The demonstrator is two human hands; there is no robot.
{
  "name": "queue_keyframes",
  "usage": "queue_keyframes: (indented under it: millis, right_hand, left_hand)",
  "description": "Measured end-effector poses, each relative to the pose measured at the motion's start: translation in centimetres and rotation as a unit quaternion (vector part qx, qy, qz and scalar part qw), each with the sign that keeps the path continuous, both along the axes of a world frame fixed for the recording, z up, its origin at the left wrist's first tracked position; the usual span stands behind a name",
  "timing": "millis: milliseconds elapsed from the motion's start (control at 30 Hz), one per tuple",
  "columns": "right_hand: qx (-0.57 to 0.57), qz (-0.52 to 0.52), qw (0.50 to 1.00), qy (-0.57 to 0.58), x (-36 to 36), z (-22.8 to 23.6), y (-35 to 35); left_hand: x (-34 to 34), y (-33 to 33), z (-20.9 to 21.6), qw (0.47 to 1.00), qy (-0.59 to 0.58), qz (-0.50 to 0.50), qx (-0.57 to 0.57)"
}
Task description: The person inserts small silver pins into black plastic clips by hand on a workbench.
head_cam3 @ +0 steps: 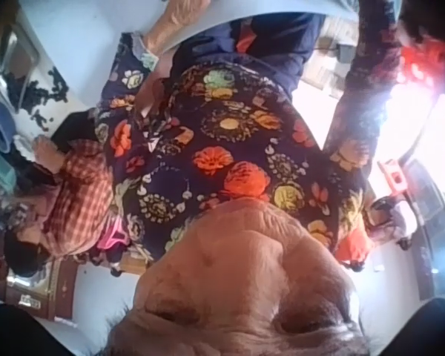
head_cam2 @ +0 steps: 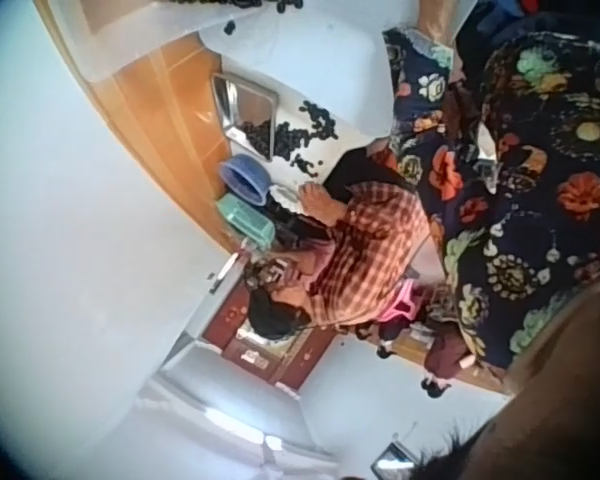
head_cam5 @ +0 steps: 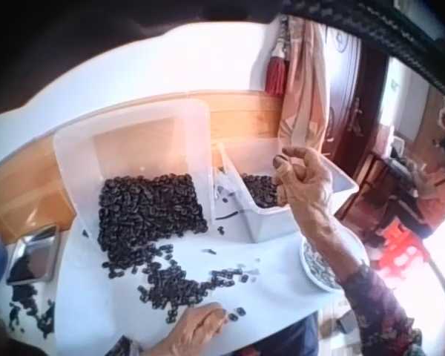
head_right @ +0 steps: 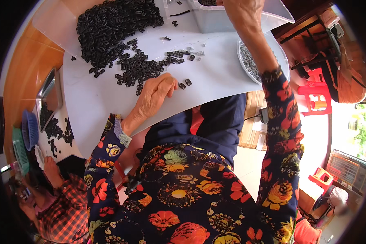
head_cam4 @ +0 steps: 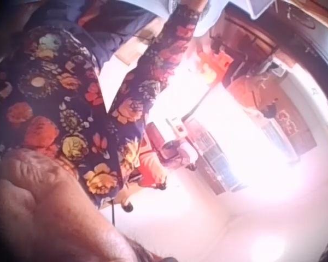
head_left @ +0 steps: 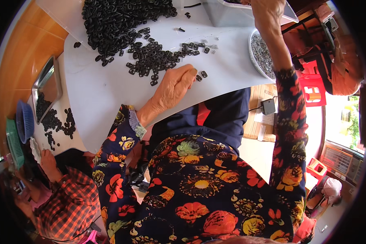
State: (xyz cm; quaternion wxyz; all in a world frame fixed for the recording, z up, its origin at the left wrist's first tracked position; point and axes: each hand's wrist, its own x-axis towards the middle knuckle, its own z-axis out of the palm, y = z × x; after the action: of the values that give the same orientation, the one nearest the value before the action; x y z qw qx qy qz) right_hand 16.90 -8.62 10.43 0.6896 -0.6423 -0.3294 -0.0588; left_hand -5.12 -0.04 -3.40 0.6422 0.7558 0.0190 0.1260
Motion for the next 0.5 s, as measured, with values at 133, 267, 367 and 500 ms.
queue_keyframes:
  millis: [133, 267, 367, 500]
  right_hand:
    - [-0.069, 0.093, 0.986, -0.118, -1.5, -4.4, 0.7]
    - [-0.249, 0.212, 0.938, -0.119, -5.6, -8.8, 2.5]
    - [-0.316, 0.278, 0.874, -0.242, -5.9, -10.3, 3.8]
    - [-0.357, 0.331, 0.822, -0.294, -5.6, -11.3, 4.8]
  left_hand:
    - [-0.3, -0.2, -0.2, 1.000, -0.006, -0.012, -0.018]
    - [-0.2, -0.6, 0.5, 1.000, 0.004, -0.011, -0.026]
    - [0.0, -0.6, 0.4, 0.999, 0.018, -0.017, -0.031]
    - [0.1, -0.7, 0.6, 0.999, 0.012, -0.020, -0.041]
